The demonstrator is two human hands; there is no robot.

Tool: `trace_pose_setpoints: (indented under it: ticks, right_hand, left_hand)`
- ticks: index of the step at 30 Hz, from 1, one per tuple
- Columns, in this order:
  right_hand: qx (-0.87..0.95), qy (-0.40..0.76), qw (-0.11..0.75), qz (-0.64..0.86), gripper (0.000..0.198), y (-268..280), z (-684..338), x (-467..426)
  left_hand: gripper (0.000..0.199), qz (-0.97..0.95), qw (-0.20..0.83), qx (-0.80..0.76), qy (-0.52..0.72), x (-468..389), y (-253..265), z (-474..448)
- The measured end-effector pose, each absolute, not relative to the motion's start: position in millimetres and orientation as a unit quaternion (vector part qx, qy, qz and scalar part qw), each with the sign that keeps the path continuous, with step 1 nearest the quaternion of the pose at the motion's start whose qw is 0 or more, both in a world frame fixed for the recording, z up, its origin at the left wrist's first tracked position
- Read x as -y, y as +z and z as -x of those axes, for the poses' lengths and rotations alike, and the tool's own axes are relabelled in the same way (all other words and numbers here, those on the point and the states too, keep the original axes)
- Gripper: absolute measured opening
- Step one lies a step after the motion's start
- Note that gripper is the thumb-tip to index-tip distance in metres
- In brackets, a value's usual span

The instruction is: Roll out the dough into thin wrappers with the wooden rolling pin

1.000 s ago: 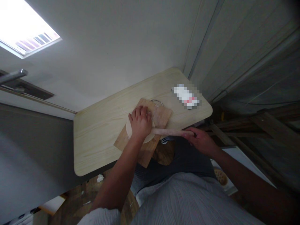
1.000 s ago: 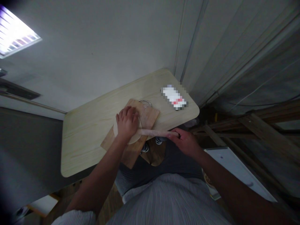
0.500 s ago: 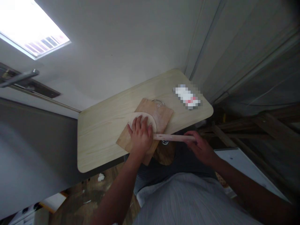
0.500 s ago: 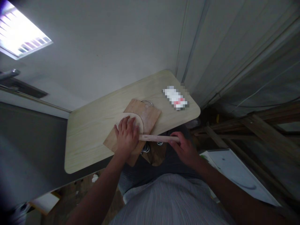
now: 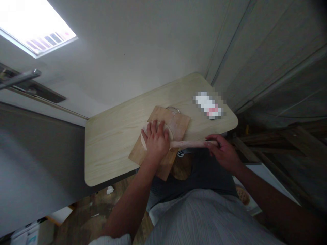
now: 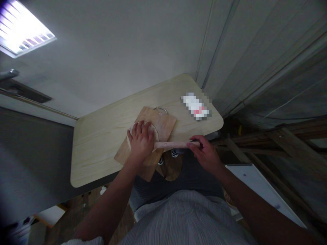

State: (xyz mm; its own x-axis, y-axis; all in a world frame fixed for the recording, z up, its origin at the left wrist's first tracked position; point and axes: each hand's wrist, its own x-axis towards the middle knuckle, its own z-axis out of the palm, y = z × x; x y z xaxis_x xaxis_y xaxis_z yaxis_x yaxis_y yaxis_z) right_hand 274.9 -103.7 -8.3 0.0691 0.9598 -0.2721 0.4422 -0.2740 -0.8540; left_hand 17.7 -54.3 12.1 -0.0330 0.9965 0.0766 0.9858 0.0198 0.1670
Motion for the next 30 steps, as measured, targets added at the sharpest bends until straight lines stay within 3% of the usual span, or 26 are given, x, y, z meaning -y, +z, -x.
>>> trace_pose_setpoints:
  ticks: [19,30]
  right_hand:
    - [0.53,0.416,0.284,0.682,0.051,-7,-271,88]
    - [0.535,0.432,0.29,0.665,0.051,-19,-281,92]
  left_hand:
    - [0.046,-0.694,0.01,-0.711,0.113,9,8,-21]
    - [0.047,-0.695,0.017,-0.711,0.103,28,14,-21]
